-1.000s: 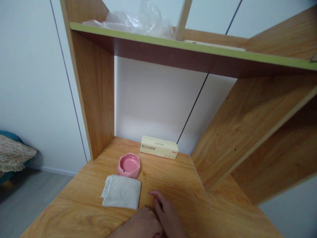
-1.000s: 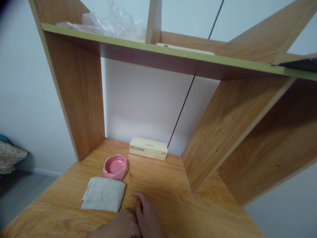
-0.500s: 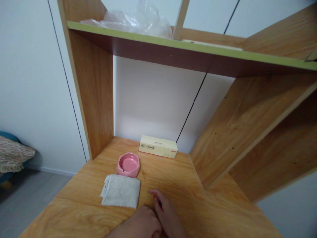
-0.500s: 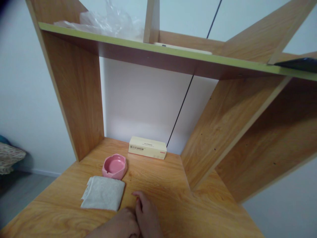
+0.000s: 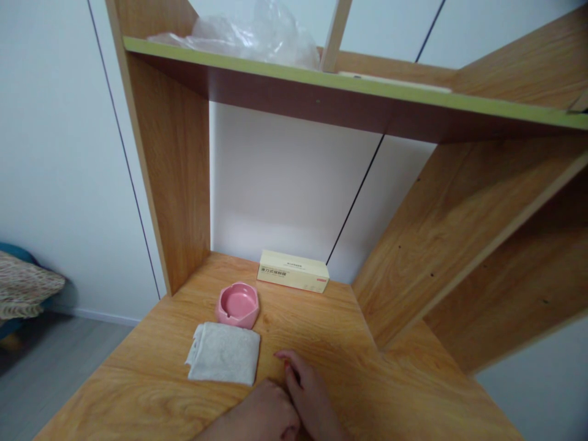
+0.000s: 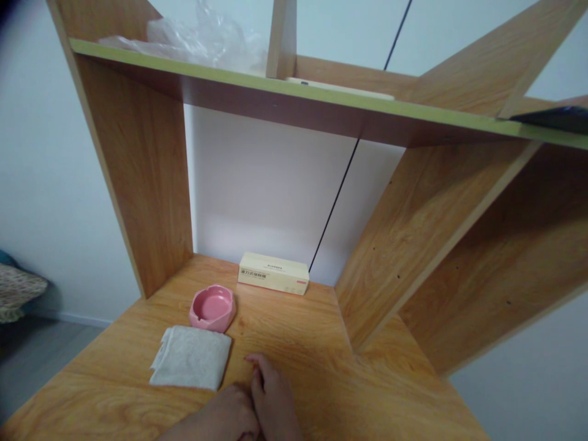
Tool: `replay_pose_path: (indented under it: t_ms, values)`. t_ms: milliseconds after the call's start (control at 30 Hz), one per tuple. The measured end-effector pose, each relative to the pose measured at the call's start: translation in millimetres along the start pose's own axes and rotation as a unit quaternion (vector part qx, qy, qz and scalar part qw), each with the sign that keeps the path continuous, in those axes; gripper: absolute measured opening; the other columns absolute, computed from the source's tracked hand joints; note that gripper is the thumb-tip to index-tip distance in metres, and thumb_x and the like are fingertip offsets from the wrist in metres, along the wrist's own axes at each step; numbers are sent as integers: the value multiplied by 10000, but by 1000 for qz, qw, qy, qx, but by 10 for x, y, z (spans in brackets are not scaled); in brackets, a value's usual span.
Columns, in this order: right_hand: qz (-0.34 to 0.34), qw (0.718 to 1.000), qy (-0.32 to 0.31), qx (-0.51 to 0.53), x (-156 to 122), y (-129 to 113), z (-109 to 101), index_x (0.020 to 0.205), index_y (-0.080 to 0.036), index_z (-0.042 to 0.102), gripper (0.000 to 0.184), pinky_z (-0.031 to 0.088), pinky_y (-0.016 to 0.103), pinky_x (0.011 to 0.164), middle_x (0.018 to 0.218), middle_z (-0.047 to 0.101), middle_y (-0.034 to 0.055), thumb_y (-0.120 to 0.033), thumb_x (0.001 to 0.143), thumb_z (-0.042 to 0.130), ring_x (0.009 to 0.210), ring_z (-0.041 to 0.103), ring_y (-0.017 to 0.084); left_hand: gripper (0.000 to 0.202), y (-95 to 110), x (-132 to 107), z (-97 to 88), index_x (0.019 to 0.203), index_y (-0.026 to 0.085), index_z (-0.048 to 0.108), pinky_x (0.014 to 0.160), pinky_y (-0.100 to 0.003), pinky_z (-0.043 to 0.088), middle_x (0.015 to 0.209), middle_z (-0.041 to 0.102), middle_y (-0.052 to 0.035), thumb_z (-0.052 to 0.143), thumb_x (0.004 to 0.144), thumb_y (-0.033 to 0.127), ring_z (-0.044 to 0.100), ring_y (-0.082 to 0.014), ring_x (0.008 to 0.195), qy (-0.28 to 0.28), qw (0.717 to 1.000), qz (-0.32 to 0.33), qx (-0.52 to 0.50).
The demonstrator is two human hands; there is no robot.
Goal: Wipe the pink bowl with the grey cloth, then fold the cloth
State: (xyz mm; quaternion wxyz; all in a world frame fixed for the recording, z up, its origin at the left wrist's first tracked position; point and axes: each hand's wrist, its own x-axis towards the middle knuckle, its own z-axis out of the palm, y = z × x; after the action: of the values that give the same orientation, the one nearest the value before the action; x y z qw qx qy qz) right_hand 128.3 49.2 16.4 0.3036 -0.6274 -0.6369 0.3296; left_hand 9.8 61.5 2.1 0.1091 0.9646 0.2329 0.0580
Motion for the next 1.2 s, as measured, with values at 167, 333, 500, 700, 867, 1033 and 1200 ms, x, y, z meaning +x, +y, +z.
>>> replay_pose_path:
  t_ms: [167, 333, 500, 700, 867, 1033, 1200]
  values:
    - [-2, 1000, 0, 2, -1, -14, -2, 1009, -206, 589, 312, 403, 295, 876, 1051, 639, 43, -209, 817, 343, 987, 570, 160, 130, 11, 3, -14, 577, 182, 658, 396, -210, 223, 542, 648, 24, 622, 701, 198, 492, -93, 448, 0, 1000, 5, 17]
    - [0, 1000, 0, 3, 5, -9, 0, 1006, -209, 596, 312, 399, 300, 879, 1046, 642, 44, -210, 813, 349, 983, 574, 166, 120, 5, 12, -3, 553, 180, 647, 385, -222, 211, 522, 638, 31, 658, 669, 209, 487, -90, 435, -1, 1000, 8, 19]
    - [3, 1000, 0, 2, -3, -18, -4, 1008, -204, 592, 314, 396, 282, 878, 1057, 636, 43, -212, 816, 344, 992, 567, 157, 116, -9, 16, 16, 565, 174, 652, 385, -216, 217, 526, 638, 24, 639, 678, 196, 465, -91, 436, 3, 1000, 12, 6]
    - [-2, 1000, 2, 5, 1, -4, 6, 998, -208, 596, 306, 399, 295, 874, 1044, 642, 44, -211, 816, 349, 983, 572, 164, 139, 18, 1, -42, 534, 176, 629, 386, -203, 225, 520, 626, 37, 640, 673, 178, 498, -89, 447, 9, 1000, 2, 7]
    - [2, 1000, 1, 1, 3, 8, 9, 1011, -221, 592, 308, 405, 287, 863, 1045, 642, 31, -213, 822, 349, 972, 577, 158, 138, 10, 9, -23, 517, 178, 622, 375, -207, 198, 485, 608, 40, 657, 650, 190, 475, -87, 421, -7, 1000, -1, 10]
    - [4, 1000, -6, -5, 4, -14, -7, 1006, -208, 596, 313, 404, 275, 861, 1042, 643, 36, -209, 820, 344, 977, 576, 155, 113, 18, 10, -53, 550, 173, 641, 382, -204, 197, 519, 630, 33, 644, 663, 165, 405, -74, 407, -7, 1000, -4, -2]
    - [11, 1000, -2, -6, -1, -27, -11, 1006, -210, 600, 315, 397, 280, 872, 1054, 639, 38, -209, 818, 347, 995, 569, 160, 110, 5, 26, -54, 532, 174, 642, 381, -205, 190, 497, 620, 39, 668, 639, 165, 387, -74, 400, -40, 999, -6, -6]
